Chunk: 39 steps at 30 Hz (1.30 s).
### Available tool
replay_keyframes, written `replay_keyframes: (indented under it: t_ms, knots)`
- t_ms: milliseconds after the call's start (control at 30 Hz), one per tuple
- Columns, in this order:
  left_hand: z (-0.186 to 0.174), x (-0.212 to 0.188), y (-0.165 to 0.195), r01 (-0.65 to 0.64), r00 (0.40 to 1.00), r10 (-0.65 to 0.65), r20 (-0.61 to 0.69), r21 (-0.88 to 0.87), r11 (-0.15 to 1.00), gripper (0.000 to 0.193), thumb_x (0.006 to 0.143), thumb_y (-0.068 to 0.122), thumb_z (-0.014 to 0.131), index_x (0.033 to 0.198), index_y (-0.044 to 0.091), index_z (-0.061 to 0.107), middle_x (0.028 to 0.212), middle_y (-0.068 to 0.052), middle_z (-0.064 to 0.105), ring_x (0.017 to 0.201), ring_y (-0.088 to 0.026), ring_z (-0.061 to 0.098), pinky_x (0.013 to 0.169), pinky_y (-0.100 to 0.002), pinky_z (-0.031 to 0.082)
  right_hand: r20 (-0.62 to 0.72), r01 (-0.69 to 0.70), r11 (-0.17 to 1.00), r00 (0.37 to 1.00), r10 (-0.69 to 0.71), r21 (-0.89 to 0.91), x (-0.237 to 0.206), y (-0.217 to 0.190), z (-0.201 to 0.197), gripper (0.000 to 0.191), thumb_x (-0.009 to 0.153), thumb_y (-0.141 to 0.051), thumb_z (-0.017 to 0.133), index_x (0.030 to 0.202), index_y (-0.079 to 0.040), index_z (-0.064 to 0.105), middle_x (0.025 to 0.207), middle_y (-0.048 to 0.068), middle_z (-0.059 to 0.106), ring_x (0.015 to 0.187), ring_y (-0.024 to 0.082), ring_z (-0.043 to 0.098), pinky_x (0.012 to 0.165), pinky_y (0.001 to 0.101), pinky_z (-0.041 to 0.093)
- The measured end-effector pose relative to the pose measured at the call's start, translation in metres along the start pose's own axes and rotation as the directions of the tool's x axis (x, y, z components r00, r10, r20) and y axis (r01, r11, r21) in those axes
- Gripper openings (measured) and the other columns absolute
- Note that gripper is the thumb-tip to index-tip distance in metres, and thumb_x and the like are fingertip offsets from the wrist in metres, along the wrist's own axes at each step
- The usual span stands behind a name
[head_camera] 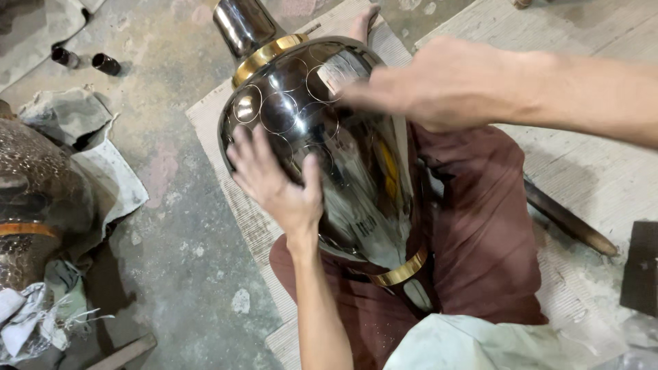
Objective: The person sits on the floor and uses a small pointed tool to trace or etch circular patterns onto the surface of a large, dark, reflective vase. The person holds the vase steady with one hand while carefully guiding the tool with the other to create the design.
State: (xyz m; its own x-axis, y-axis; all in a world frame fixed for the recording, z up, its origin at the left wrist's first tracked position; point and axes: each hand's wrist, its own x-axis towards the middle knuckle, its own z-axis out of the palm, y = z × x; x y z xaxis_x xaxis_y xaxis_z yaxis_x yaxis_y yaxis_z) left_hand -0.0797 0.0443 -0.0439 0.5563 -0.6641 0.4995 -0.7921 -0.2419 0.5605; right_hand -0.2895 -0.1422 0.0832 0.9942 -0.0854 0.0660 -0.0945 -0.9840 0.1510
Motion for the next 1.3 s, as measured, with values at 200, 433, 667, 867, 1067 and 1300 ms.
replay_keyframes:
  t_ms: [200,433,667,867,1067,1300]
  knots:
    - [0.005,-0.027,-0.04,0.103,0.993,-0.111,-0.029,-0.203,0.974,0.096,0.099,0.069,0.052,0.169,0.011,0.02,0.179,-0.018,0.014,0.168,-0.037,0.013,0.139,-0.054,0.011,-0.041,-0.525,0.582,0.72,0.693,0.621,0.028,0.058,0.11,0.034,0.107,-0.009,0.051,0.141,-0.008,0.058,0.095,0.013,0.07,0.072,0.024,0.065,0.066,0.0417,0.054]
    - [0.015,-0.031,-0.068,0.146,0.986,-0.165,0.011,-0.522,0.841,0.106,0.096,0.07,0.051,0.168,0.004,0.009,0.177,-0.022,0.014,0.166,-0.036,0.015,0.136,-0.049,0.01,0.155,-0.413,0.143,0.607,0.78,0.899,0.08,0.093,0.199,0.029,0.108,-0.025,0.05,0.128,-0.008,0.06,0.122,0.012,0.066,0.113,0.021,0.06,0.1,0.0495,0.042]
    - [0.04,-0.032,-0.112,0.142,0.988,-0.143,0.065,-0.754,0.641,0.11,0.094,0.071,0.053,0.168,0.005,0.005,0.176,-0.018,0.012,0.162,-0.034,0.018,0.134,-0.046,0.017,-0.026,-0.46,0.345,0.57,0.821,0.819,0.068,0.082,0.179,0.025,0.109,-0.033,0.053,0.117,-0.012,0.063,0.084,0.004,0.064,0.079,0.017,0.062,0.073,0.0425,0.048]
    - [0.054,-0.056,-0.161,0.259,0.963,-0.185,0.194,-0.854,0.452,0.097,0.1,0.07,0.043,0.166,0.004,0.015,0.169,-0.017,0.028,0.155,-0.033,0.031,0.129,-0.046,0.026,-0.049,-0.475,0.428,0.623,0.78,0.769,0.055,0.055,0.147,0.022,0.109,-0.03,0.049,0.116,-0.011,0.059,0.064,-0.004,0.049,0.048,0.014,0.044,0.048,0.0367,0.036]
    - [0.034,-0.051,-0.142,0.311,0.948,-0.27,0.168,-0.666,0.678,0.092,0.105,0.072,0.034,0.164,0.002,0.029,0.165,-0.018,0.042,0.152,-0.034,0.041,0.128,-0.047,0.03,-0.021,-0.448,0.449,0.689,0.724,0.773,0.008,0.022,0.091,0.018,0.109,-0.022,0.058,0.109,-0.005,0.064,0.068,0.0,0.061,0.06,0.01,0.061,0.057,0.0306,0.048]
    - [-0.008,-0.016,-0.007,0.037,0.997,-0.037,0.07,-0.001,0.999,0.121,0.083,0.084,0.054,0.169,0.01,0.01,0.18,-0.015,0.009,0.169,-0.035,0.009,0.134,-0.067,0.008,0.361,-0.597,0.173,0.664,0.655,0.783,-0.027,-0.036,0.007,0.068,0.085,-0.003,0.072,0.148,-0.014,0.048,0.091,0.009,0.072,0.072,0.022,0.076,0.062,0.0335,0.066]
